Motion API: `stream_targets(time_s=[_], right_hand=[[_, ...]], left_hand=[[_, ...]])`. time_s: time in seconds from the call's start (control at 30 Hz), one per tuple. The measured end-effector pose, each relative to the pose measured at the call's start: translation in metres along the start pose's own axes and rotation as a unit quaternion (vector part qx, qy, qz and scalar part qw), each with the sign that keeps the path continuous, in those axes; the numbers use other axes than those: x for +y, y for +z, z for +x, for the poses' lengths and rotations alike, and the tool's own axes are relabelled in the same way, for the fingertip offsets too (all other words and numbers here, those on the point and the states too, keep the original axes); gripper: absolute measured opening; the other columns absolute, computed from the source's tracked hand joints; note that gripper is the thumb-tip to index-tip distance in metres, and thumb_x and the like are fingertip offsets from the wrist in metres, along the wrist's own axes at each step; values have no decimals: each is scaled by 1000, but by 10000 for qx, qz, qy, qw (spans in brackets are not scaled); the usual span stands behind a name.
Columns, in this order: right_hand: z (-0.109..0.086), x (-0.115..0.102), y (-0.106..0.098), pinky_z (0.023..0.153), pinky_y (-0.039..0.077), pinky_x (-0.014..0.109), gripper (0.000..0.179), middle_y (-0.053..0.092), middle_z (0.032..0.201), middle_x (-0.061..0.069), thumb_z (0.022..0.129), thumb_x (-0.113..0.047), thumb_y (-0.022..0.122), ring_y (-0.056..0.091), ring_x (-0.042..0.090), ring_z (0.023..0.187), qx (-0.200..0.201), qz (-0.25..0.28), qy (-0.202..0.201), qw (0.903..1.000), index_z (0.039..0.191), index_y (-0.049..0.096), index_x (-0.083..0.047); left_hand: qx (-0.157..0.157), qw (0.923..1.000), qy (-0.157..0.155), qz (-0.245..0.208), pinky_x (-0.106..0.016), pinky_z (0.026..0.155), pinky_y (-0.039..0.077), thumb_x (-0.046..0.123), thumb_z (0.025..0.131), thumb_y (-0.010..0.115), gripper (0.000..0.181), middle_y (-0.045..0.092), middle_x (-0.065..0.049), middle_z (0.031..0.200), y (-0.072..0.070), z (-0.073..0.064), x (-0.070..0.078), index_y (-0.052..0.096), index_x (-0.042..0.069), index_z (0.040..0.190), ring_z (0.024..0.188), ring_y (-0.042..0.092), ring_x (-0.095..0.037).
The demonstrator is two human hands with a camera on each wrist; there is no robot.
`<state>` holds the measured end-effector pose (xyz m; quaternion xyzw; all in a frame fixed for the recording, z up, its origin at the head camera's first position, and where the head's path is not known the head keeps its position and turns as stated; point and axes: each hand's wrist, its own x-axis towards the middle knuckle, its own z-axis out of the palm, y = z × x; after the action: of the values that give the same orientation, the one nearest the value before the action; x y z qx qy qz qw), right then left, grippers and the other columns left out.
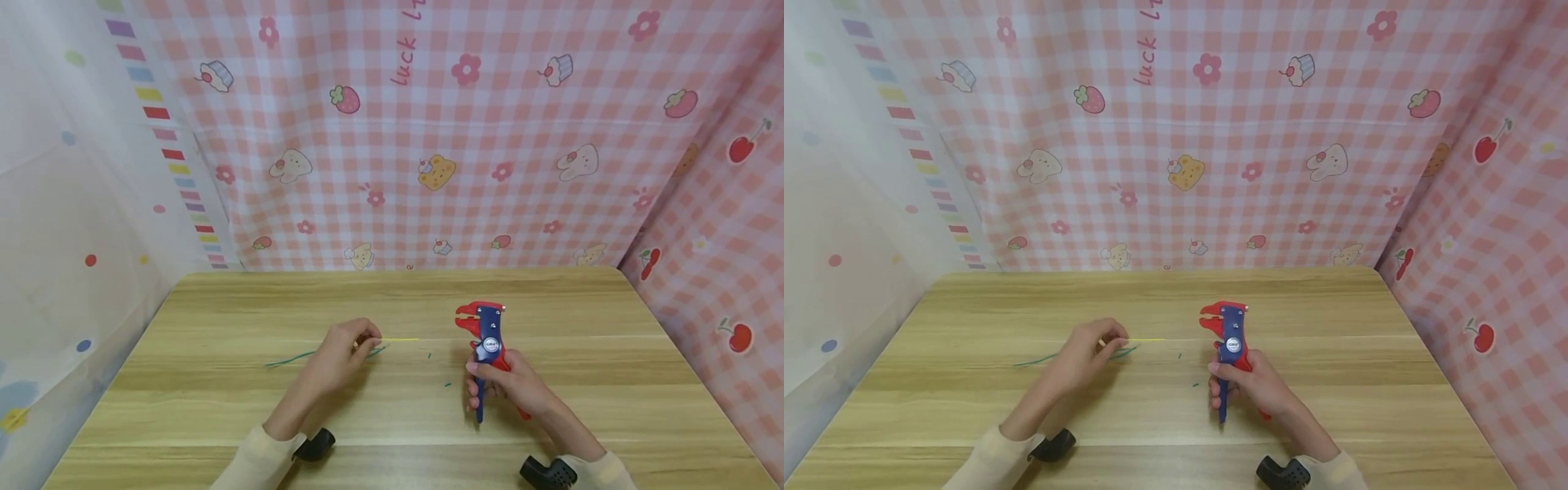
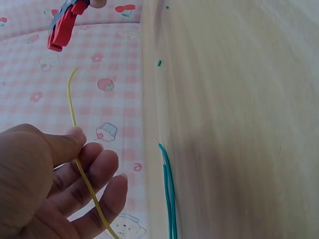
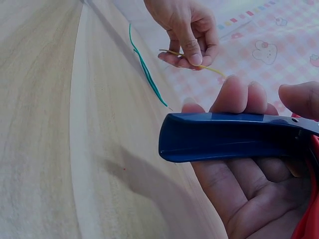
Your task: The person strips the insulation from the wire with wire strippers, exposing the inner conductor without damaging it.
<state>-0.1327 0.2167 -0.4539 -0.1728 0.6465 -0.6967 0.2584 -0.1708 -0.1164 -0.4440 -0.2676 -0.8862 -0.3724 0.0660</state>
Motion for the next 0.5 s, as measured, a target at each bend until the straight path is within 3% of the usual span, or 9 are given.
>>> stream_targets(time_s=[0.27, 0.5], right_hand=[[1, 0, 4, 81, 62, 35, 22, 69, 88, 3, 109, -19, 51, 72, 16, 79, -181, 34, -133, 9997, 117, 51, 1], [1, -1, 8, 81, 62, 34, 20, 69, 88, 2, 109, -17, 50, 73, 17, 79, -291, 40, -186, 9994, 117, 53, 1]], left_hand=[[136, 9992, 210, -324, -19, 63, 50, 8, 98, 67, 4, 69, -8, 82, 2, -3, 7, 69, 6, 95, 71, 55, -3], [211, 9981, 149, -562, -20, 61, 50, 9, 99, 66, 4, 67, -8, 81, 2, -3, 14, 69, 7, 97, 69, 54, -3]])
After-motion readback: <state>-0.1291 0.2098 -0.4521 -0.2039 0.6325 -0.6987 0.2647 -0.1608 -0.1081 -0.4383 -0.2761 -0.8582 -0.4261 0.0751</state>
